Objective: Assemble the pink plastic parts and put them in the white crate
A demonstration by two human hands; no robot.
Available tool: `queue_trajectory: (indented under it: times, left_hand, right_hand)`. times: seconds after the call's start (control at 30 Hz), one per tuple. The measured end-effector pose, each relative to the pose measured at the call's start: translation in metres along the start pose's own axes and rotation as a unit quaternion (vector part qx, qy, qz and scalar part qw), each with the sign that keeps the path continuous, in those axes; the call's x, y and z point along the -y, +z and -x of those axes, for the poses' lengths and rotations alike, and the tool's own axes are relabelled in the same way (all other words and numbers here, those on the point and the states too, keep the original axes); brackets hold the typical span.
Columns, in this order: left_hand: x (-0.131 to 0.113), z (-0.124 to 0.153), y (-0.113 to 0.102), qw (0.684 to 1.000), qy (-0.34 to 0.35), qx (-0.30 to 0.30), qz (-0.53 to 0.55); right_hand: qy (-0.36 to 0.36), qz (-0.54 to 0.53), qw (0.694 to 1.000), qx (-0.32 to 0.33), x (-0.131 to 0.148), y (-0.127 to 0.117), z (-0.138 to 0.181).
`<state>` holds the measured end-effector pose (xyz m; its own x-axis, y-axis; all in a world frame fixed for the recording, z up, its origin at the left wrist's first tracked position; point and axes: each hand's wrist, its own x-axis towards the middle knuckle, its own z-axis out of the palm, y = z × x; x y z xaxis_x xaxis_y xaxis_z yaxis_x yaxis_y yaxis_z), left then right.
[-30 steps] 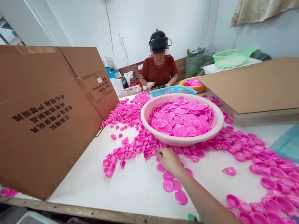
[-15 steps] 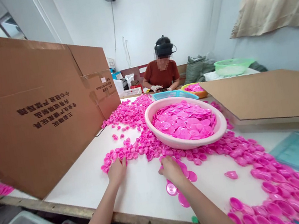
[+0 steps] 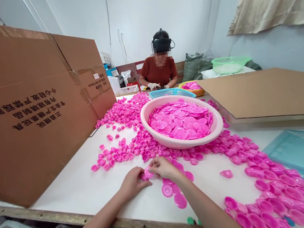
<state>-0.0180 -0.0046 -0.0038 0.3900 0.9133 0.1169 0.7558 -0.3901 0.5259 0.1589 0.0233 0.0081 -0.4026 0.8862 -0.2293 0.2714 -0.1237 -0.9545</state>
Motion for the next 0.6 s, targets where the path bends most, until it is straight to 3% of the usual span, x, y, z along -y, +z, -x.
queue_trajectory:
  times: [0.1, 0.23, 0.37, 0.47, 0.6]
  left_hand:
    - [0.002, -0.002, 0.003, 1.0, -0.018, -0.014, 0.011]
    - [0.001, 0.0, 0.001, 0.999, -0.036, -0.012, 0.032]
    - [0.002, 0.002, -0.011, 0.993, -0.027, 0.026, 0.111]
    - [0.003, -0.003, -0.022, 0.983, -0.05, 0.054, 0.169]
    - [-0.001, -0.023, -0.026, 0.989, -0.102, 0.067, 0.084]
  right_hand:
    - [0.045, 0.0, 0.999, 0.026, -0.002, 0.017, -0.005]
    - [0.093, 0.019, 0.995, 0.007, -0.006, 0.029, -0.013]
    - [0.089, 0.019, 0.996, -0.013, -0.01, 0.029, -0.014]
    - [0.096, -0.001, 0.995, 0.02, -0.012, 0.028, -0.014]
    - [0.119, 0.0, 0.992, 0.03, -0.013, 0.029, -0.015]
